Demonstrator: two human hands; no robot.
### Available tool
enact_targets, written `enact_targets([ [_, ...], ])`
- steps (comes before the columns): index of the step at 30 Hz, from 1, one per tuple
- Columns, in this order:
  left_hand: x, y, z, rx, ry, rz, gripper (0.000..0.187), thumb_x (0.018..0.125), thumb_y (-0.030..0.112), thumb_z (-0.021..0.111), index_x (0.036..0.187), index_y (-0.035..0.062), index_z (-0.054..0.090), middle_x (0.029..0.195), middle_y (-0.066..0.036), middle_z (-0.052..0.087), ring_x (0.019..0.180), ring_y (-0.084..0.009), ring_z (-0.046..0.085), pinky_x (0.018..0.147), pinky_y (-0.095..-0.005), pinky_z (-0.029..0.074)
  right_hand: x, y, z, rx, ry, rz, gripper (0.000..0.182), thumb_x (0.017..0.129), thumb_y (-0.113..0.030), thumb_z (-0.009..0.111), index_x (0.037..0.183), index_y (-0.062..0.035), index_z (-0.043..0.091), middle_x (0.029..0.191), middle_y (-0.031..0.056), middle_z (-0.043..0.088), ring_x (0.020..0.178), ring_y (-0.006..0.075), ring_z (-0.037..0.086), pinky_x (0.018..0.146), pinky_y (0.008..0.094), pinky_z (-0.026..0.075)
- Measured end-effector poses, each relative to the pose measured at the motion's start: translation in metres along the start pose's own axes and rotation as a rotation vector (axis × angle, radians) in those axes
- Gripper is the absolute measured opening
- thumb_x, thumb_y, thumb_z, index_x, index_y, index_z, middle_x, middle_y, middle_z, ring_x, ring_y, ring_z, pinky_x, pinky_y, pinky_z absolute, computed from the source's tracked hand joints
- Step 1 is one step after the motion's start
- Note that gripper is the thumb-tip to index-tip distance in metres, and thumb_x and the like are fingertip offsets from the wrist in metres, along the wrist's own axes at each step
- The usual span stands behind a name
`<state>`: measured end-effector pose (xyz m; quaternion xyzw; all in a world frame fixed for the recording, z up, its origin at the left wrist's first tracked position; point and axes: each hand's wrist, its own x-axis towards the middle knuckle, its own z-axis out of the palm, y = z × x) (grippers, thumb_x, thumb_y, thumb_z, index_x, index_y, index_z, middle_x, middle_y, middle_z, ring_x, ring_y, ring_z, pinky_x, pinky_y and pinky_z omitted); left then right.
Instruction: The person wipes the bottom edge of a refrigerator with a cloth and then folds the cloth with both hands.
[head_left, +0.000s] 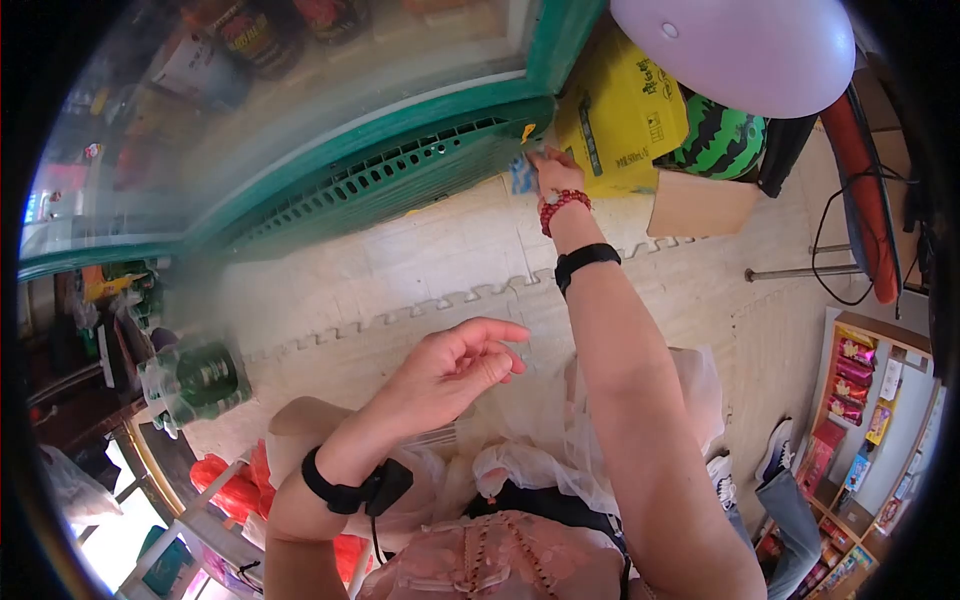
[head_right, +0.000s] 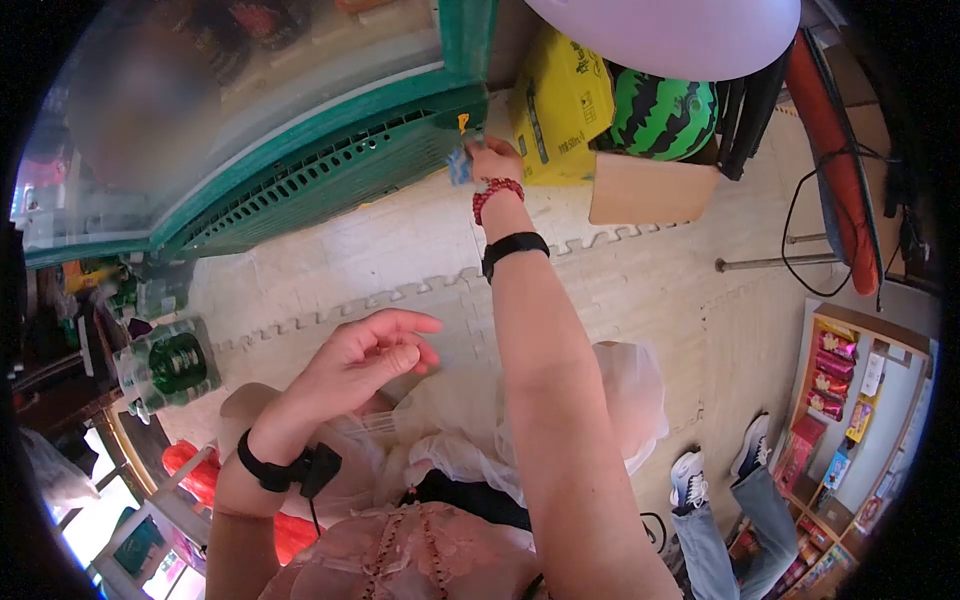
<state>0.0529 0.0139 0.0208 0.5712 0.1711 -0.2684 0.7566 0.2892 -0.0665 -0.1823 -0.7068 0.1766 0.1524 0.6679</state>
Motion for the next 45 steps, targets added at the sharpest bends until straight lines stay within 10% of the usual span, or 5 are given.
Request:
enact_targets([
  [11, -0.002, -0.004, -0.014, 0.039, 0.025, 0.023, 0.028, 0.089, 0.017, 0.049, 0.115, 0.0062, 0.051, 0.092, -0.003, 0.06, 0.084, -0.0083, 0.052, 0.078, -0.0232, 0.042, 0.013, 0.019, 0.01, 0.423, -0.095, 0.379, 0.023, 0.088, -0.014, 0.04, 0.102, -0.0097, 0.058, 0.094, 0.0017, 0.06, 0.081, 0.012, 0.055, 0.063, 0.0234, 0.044],
  [17, -0.005, -0.006, -0.011, 0.049, 0.027, 0.042, 0.028, 0.089, 0.016, 0.048, 0.114, 0.0049, 0.051, 0.092, -0.004, 0.059, 0.083, -0.0087, 0.053, 0.077, -0.0232, 0.043, 0.06, 0.06, 0.017, -1.222, -0.244, -0.316, 0.049, 0.074, -0.015, 0.058, 0.122, -0.0207, 0.047, 0.11, 0.0008, 0.058, 0.092, 0.0164, 0.058, 0.074, 0.0287, 0.048],
  [26, -0.009, -0.011, -0.01, 0.056, 0.065, 0.038, 0.029, 0.089, 0.018, 0.05, 0.115, 0.005, 0.051, 0.093, -0.005, 0.059, 0.086, -0.0102, 0.054, 0.08, -0.0249, 0.043, 0.04, 0.051, 0.032, -0.273, -0.183, 0.006, 0.022, 0.077, -0.013, 0.05, 0.096, -0.0055, 0.057, 0.093, 0.0042, 0.061, 0.081, 0.0198, 0.056, 0.071, 0.0284, 0.047],
  [28, -0.01, -0.013, -0.011, 0.044, 0.079, 0.058, 0.03, 0.088, 0.018, 0.05, 0.115, 0.005, 0.05, 0.093, -0.005, 0.059, 0.086, -0.0104, 0.054, 0.081, -0.0252, 0.043, -0.007, 0.003, 0.031, 0.869, 0.004, 0.471, 0.022, 0.075, -0.007, 0.047, 0.095, -0.0037, 0.057, 0.094, 0.0065, 0.06, 0.08, 0.0219, 0.056, 0.074, 0.0316, 0.047],
  [45, -0.013, -0.011, -0.015, 0.046, 0.056, 0.049, 0.03, 0.088, 0.017, 0.05, 0.115, 0.0043, 0.05, 0.094, -0.005, 0.059, 0.087, -0.0103, 0.054, 0.082, -0.0255, 0.043, -0.012, -0.005, 0.034, 0.87, 0.055, 0.517, 0.018, 0.082, -0.012, 0.047, 0.091, -0.0035, 0.059, 0.089, 0.0052, 0.061, 0.074, 0.0189, 0.057, 0.063, 0.0275, 0.045],
])
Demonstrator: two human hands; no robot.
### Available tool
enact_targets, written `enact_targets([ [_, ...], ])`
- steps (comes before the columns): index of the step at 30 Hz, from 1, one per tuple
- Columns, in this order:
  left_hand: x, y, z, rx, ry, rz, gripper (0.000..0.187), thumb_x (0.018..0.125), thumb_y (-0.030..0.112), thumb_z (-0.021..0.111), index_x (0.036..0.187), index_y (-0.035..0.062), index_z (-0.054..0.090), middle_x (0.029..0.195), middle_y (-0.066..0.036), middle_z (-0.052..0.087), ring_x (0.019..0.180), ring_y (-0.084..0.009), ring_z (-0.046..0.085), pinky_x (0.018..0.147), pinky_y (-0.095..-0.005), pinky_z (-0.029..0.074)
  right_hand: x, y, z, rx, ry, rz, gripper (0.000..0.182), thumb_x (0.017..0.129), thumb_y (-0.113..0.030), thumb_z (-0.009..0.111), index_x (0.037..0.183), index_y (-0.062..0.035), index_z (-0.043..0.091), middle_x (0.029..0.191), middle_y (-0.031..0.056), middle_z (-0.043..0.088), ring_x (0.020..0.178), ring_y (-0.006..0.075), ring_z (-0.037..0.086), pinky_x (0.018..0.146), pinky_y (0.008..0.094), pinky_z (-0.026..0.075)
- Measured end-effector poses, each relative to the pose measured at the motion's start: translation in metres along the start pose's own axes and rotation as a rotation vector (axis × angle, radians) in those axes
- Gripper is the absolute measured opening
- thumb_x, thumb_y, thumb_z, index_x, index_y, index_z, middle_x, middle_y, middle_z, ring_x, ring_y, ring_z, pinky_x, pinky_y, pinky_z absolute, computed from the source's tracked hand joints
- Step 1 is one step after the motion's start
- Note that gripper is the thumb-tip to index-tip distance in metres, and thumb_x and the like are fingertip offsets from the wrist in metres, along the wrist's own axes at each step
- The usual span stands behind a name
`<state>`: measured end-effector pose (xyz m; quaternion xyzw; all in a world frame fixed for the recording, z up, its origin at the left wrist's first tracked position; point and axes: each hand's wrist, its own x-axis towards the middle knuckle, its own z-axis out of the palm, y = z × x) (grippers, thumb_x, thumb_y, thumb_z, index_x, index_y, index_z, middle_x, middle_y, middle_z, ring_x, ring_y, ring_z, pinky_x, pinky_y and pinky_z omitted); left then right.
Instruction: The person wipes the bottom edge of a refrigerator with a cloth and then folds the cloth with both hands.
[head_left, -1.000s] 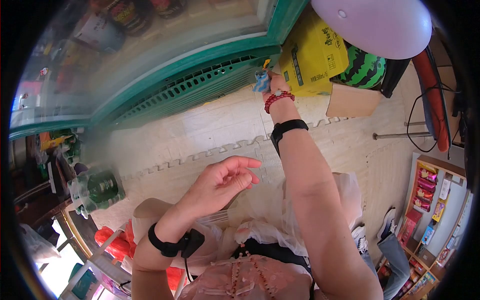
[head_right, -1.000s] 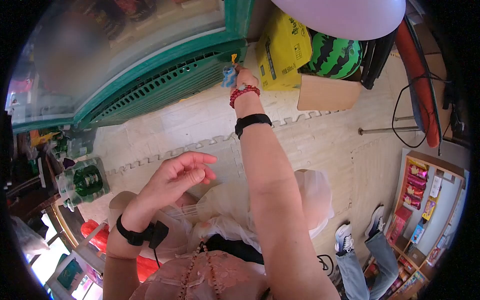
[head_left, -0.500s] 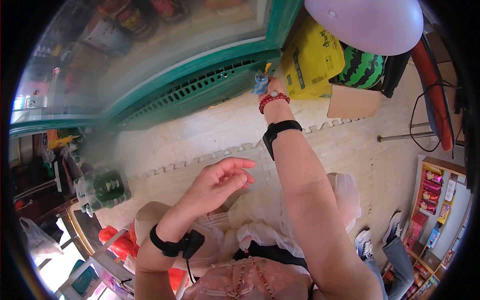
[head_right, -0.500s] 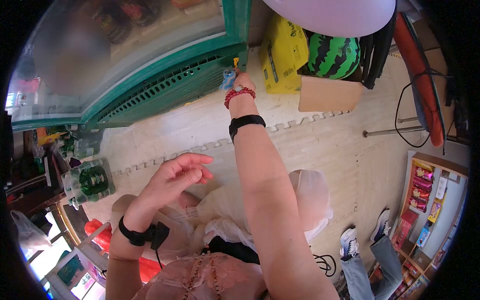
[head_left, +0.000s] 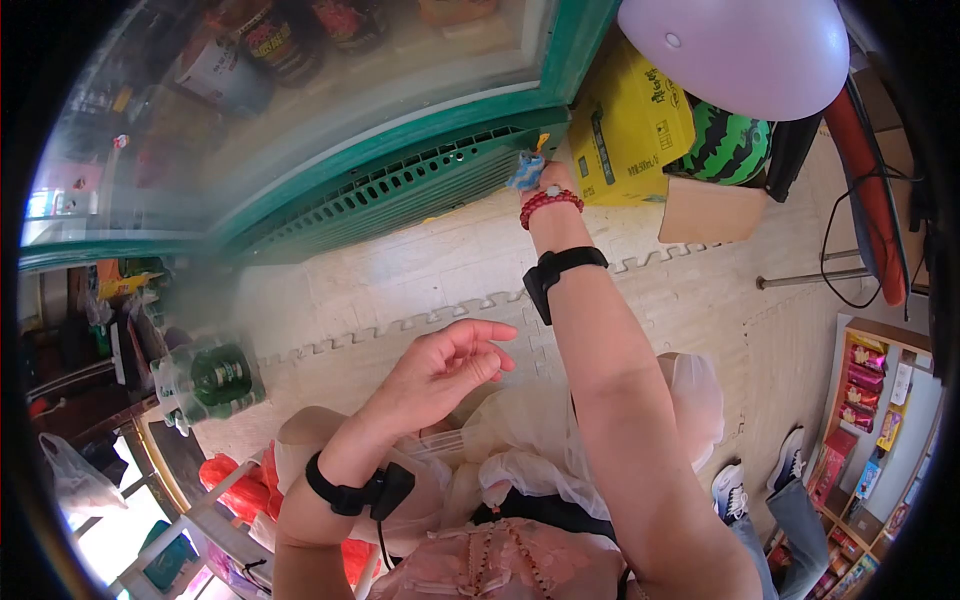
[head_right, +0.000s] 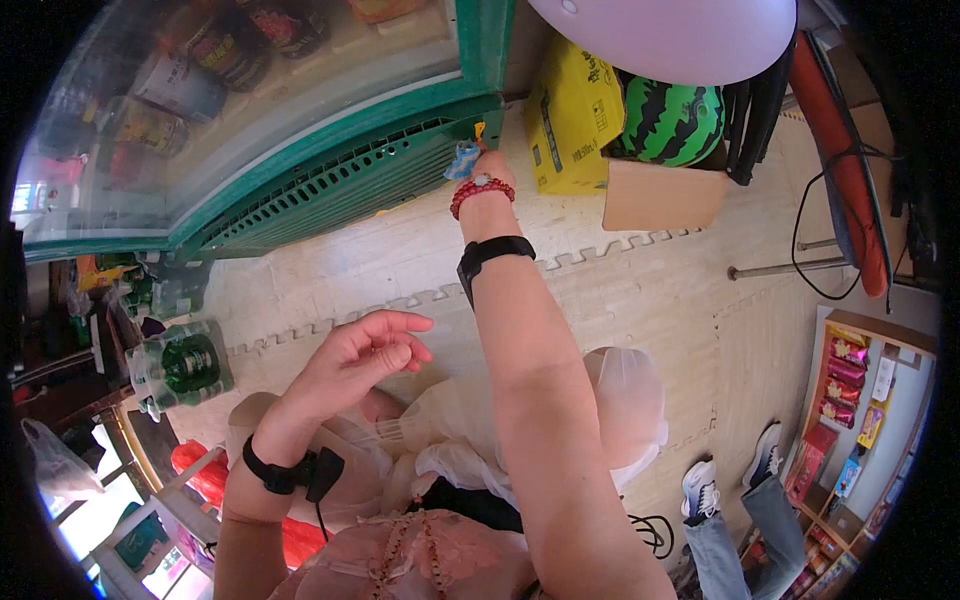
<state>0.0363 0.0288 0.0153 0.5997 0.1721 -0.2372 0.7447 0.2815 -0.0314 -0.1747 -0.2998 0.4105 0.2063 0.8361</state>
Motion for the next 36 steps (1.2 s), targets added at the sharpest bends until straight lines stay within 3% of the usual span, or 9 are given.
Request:
enact_targets([
  [8, 0.003, 0.001, 0.0, -0.007, -0.005, 0.003, 0.03, 0.088, 0.017, 0.05, 0.115, 0.0043, 0.05, 0.094, -0.004, 0.059, 0.087, -0.01, 0.053, 0.081, -0.0249, 0.043, 0.007, 0.0, 0.0, -0.135, 0.08, -0.009, 0.021, 0.085, -0.012, 0.044, 0.097, -0.0032, 0.059, 0.089, 0.007, 0.062, 0.076, 0.0178, 0.059, 0.062, 0.0291, 0.045],
  [10, 0.005, 0.001, 0.001, -0.015, -0.011, 0.017, 0.03, 0.088, 0.017, 0.05, 0.115, 0.0044, 0.05, 0.094, -0.004, 0.059, 0.086, -0.01, 0.053, 0.081, -0.0247, 0.043, 0.059, 0.014, -0.033, -1.436, -0.034, -0.735, 0.023, 0.084, -0.009, 0.043, 0.098, -0.0031, 0.06, 0.089, 0.0087, 0.062, 0.076, 0.0185, 0.06, 0.061, 0.0289, 0.047],
  [11, 0.006, 0.003, 0.002, -0.008, -0.012, 0.002, 0.03, 0.088, 0.016, 0.05, 0.115, 0.0044, 0.05, 0.094, -0.004, 0.059, 0.086, -0.0101, 0.053, 0.081, -0.0247, 0.043, 0.042, 0.007, -0.029, -1.438, -0.03, -0.735, 0.023, 0.084, -0.009, 0.043, 0.098, -0.0031, 0.06, 0.089, 0.0087, 0.062, 0.076, 0.0185, 0.06, 0.061, 0.0289, 0.047],
  [14, 0.007, 0.004, 0.005, -0.006, -0.015, -0.004, 0.03, 0.088, 0.016, 0.05, 0.115, 0.0047, 0.05, 0.094, -0.004, 0.059, 0.087, -0.01, 0.053, 0.081, -0.0248, 0.042, 0.028, -0.01, -0.025, -0.411, -0.065, -0.142, 0.032, 0.084, -0.012, 0.044, 0.115, -0.0086, 0.053, 0.102, 0.0065, 0.061, 0.087, 0.0174, 0.061, 0.071, 0.0274, 0.05],
  [17, 0.009, 0.003, 0.005, 0.005, -0.022, -0.009, 0.03, 0.088, 0.016, 0.05, 0.115, 0.0051, 0.05, 0.094, -0.004, 0.059, 0.087, -0.0099, 0.053, 0.081, -0.0249, 0.042, 0.115, 0.012, -0.057, -1.167, -0.192, -0.575, 0.028, 0.086, -0.01, 0.035, 0.103, -0.0058, 0.057, 0.101, 0.0051, 0.059, 0.078, 0.0169, 0.057, 0.07, 0.0245, 0.045],
  [22, 0.008, 0.002, 0.008, 0.022, -0.011, 0.001, 0.03, 0.088, 0.016, 0.05, 0.115, 0.0054, 0.05, 0.094, -0.004, 0.059, 0.088, -0.0101, 0.053, 0.081, -0.0251, 0.042, 0.133, 0.023, -0.057, -1.001, -0.287, -0.639, 0.024, 0.086, -0.01, 0.036, 0.096, -0.0049, 0.057, 0.098, 0.0079, 0.059, 0.089, 0.0195, 0.056, 0.075, 0.028, 0.045],
  [24, 0.006, 0.003, 0.008, 0.016, 0.004, -0.026, 0.029, 0.088, 0.016, 0.05, 0.115, 0.0055, 0.05, 0.094, -0.004, 0.059, 0.088, -0.0104, 0.053, 0.081, -0.0251, 0.042, 0.069, 0.01, -0.02, -0.338, 0.191, 0.083, 0.029, 0.081, -0.018, 0.052, 0.108, -0.0108, 0.054, 0.096, 0.0033, 0.061, 0.085, 0.0139, 0.059, 0.069, 0.0253, 0.047],
  [30, 0.006, -0.001, 0.006, 0.013, 0.004, 0.016, 0.029, 0.088, 0.017, 0.05, 0.115, 0.0052, 0.05, 0.094, -0.004, 0.059, 0.088, -0.0104, 0.053, 0.081, -0.0258, 0.043, -0.003, -0.005, 0.004, 0.121, 0.112, 0.019, 0.015, 0.081, -0.005, 0.042, 0.089, -0.0048, 0.055, 0.086, 0.0083, 0.058, 0.077, 0.0214, 0.056, 0.07, 0.0338, 0.047],
  [36, 0.001, -0.001, 0.002, 0.001, -0.001, 0.013, 0.031, 0.088, 0.018, 0.051, 0.116, 0.005, 0.05, 0.094, -0.004, 0.059, 0.087, -0.0102, 0.053, 0.081, -0.0258, 0.043, 0.014, -0.005, -0.002, -0.086, 0.102, 0.002, 0.016, 0.083, -0.005, 0.038, 0.083, -0.0036, 0.055, 0.079, 0.0068, 0.059, 0.074, 0.0209, 0.057, 0.064, 0.0325, 0.049],
])
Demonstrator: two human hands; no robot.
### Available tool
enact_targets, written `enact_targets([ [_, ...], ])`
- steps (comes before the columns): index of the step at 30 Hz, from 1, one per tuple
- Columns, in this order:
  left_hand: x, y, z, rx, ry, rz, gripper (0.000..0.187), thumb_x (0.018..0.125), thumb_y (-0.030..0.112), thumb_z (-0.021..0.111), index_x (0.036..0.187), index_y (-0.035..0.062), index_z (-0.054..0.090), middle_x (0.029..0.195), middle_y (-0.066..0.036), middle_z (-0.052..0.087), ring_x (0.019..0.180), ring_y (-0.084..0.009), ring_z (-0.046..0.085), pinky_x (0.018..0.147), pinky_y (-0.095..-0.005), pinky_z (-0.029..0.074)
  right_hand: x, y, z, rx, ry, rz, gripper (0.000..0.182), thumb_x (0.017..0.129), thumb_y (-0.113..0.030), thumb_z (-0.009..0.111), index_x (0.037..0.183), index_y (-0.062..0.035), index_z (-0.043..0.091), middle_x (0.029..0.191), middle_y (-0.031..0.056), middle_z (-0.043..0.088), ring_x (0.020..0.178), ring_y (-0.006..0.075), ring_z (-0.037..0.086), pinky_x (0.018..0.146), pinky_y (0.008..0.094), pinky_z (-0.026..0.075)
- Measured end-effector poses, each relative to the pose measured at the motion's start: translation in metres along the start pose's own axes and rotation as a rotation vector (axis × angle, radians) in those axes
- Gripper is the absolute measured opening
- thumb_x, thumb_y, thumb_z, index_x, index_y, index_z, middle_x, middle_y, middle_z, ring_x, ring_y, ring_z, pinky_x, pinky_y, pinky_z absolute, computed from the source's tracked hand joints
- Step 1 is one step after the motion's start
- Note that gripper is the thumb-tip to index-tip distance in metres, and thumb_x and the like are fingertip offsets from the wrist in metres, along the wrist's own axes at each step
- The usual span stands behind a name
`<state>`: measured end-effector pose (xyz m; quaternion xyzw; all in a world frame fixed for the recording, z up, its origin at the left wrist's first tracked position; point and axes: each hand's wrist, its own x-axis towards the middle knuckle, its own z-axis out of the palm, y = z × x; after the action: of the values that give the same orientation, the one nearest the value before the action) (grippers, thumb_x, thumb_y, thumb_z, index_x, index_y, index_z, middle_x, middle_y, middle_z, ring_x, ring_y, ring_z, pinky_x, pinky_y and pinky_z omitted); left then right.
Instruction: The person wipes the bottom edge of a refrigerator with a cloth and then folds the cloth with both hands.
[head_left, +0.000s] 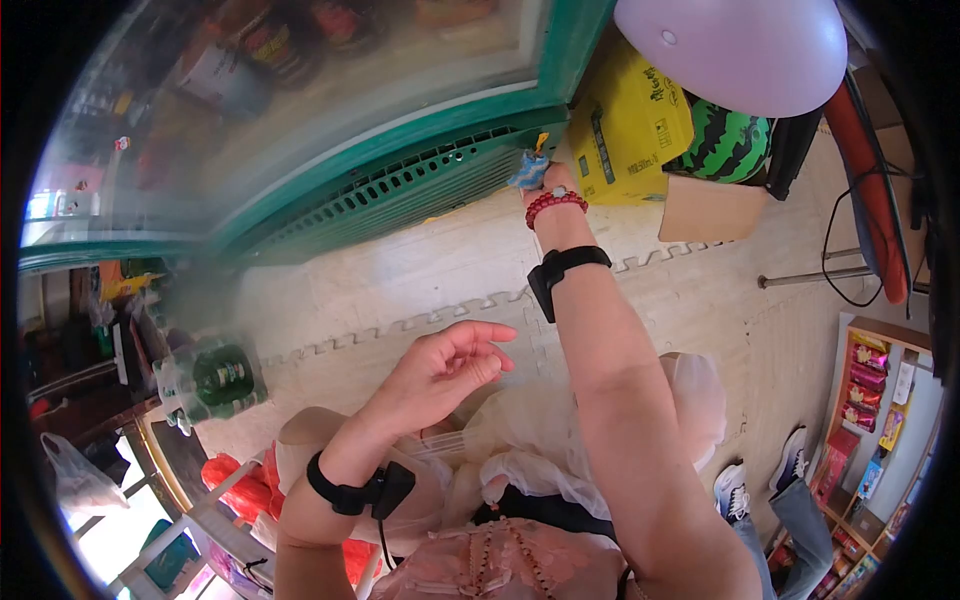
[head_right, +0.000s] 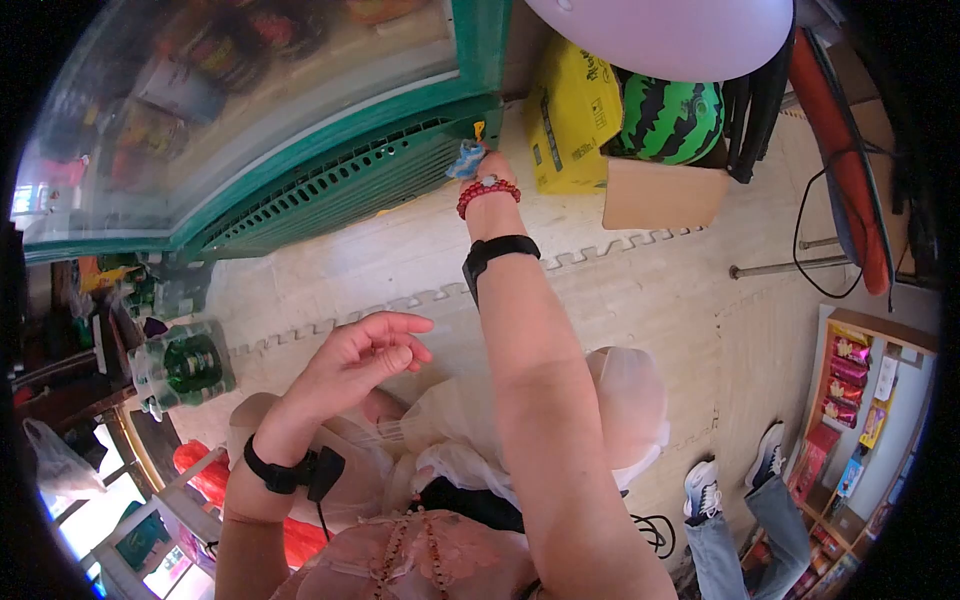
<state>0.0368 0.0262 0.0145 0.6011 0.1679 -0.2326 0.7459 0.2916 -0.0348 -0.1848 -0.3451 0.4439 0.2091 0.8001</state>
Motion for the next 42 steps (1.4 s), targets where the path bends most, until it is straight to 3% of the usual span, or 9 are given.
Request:
enact_targets([
  [10, 0.005, 0.005, -0.002, -0.006, -0.023, 0.002, 0.031, 0.088, 0.018, 0.051, 0.116, 0.0043, 0.05, 0.095, -0.004, 0.059, 0.087, -0.0097, 0.052, 0.081, -0.0249, 0.042, 0.072, 0.004, -0.024, 0.126, -0.235, 0.022, 0.019, 0.086, -0.006, 0.037, 0.091, -0.003, 0.055, 0.091, 0.0097, 0.06, 0.08, 0.0228, 0.058, 0.07, 0.0317, 0.051],
  [13, 0.009, 0.006, -0.001, 0.023, -0.034, -0.003, 0.031, 0.088, 0.018, 0.051, 0.116, 0.0047, 0.05, 0.095, -0.004, 0.059, 0.086, -0.0096, 0.052, 0.081, -0.0247, 0.042, 0.066, 0.007, -0.027, -0.38, -0.46, -0.273, 0.025, 0.086, -0.01, 0.042, 0.107, -0.0047, 0.055, 0.098, 0.0028, 0.06, 0.081, 0.0137, 0.055, 0.069, 0.0225, 0.045],
  [15, 0.011, 0.005, 0.0, 0.026, -0.04, -0.01, 0.031, 0.088, 0.019, 0.051, 0.116, 0.0051, 0.05, 0.095, -0.004, 0.059, 0.086, -0.0095, 0.052, 0.08, -0.0245, 0.042, 0.04, -0.004, -0.016, 0.237, -0.474, 0.025, 0.02, 0.088, -0.011, 0.039, 0.098, -0.0057, 0.056, 0.094, 0.0101, 0.06, 0.085, 0.0221, 0.058, 0.076, 0.0342, 0.049],
  [16, 0.011, 0.005, 0.0, 0.027, -0.041, -0.01, 0.031, 0.088, 0.019, 0.051, 0.116, 0.0051, 0.05, 0.095, -0.004, 0.059, 0.086, -0.0095, 0.052, 0.08, -0.0245, 0.042, 0.007, -0.002, -0.005, -0.288, -0.332, -0.177, 0.03, 0.087, -0.007, 0.036, 0.109, -0.0072, 0.056, 0.099, 0.0016, 0.06, 0.078, 0.0129, 0.055, 0.068, 0.0233, 0.045],
  [21, 0.009, 0.005, 0.008, 0.013, -0.041, -0.022, 0.031, 0.088, 0.018, 0.051, 0.116, 0.0052, 0.05, 0.095, -0.004, 0.059, 0.086, -0.0092, 0.052, 0.08, -0.024, 0.042, 0.034, -0.007, -0.031, -0.699, -0.213, -0.488, 0.028, 0.085, -0.007, 0.041, 0.107, -0.0098, 0.058, 0.094, 0.0074, 0.061, 0.071, 0.0169, 0.057, 0.061, 0.0292, 0.047],
  [29, 0.002, 0.002, 0.012, 0.044, -0.011, -0.006, 0.031, 0.088, 0.017, 0.051, 0.116, 0.0048, 0.05, 0.095, -0.004, 0.058, 0.085, -0.0091, 0.052, 0.08, -0.0241, 0.042, 0.008, 0.0, -0.005, -0.052, -0.081, -0.039, 0.034, 0.089, -0.009, 0.027, 0.101, -0.0067, 0.059, 0.093, 0.0069, 0.06, 0.082, 0.0175, 0.057, 0.071, 0.0262, 0.047],
  [35, -0.002, 0.0, 0.008, 0.03, 0.014, -0.013, 0.028, 0.087, 0.012, 0.052, 0.113, 0.0033, 0.051, 0.095, -0.003, 0.057, 0.09, -0.0084, 0.054, 0.079, -0.0222, 0.043, 0.035, 0.014, -0.002, 0.147, -0.035, 0.024, 0.021, 0.085, -0.012, 0.044, 0.097, -0.0083, 0.061, 0.087, 0.0033, 0.061, 0.076, 0.0159, 0.057, 0.06, 0.0286, 0.045],
  [38, -0.002, 0.0, 0.007, 0.027, 0.005, 0.0, 0.03, 0.087, 0.014, 0.052, 0.115, 0.004, 0.05, 0.095, -0.003, 0.058, 0.088, -0.0088, 0.053, 0.08, -0.0234, 0.043, -0.013, -0.002, 0.002, 0.038, -0.165, -0.003, 0.027, 0.083, -0.011, 0.045, 0.107, -0.0047, 0.055, 0.098, 0.0043, 0.061, 0.085, 0.0178, 0.058, 0.073, 0.0245, 0.047],
  [42, -0.001, 0.0, 0.008, 0.018, -0.001, 0.014, 0.031, 0.088, 0.016, 0.051, 0.116, 0.0045, 0.05, 0.094, -0.003, 0.058, 0.086, -0.0088, 0.052, 0.081, -0.0243, 0.042, -0.022, -0.008, -0.003, -0.969, -0.132, -0.313, 0.032, 0.082, -0.01, 0.046, 0.114, -0.01, 0.051, 0.1, 0.0031, 0.061, 0.086, 0.017, 0.058, 0.073, 0.0246, 0.047],
])
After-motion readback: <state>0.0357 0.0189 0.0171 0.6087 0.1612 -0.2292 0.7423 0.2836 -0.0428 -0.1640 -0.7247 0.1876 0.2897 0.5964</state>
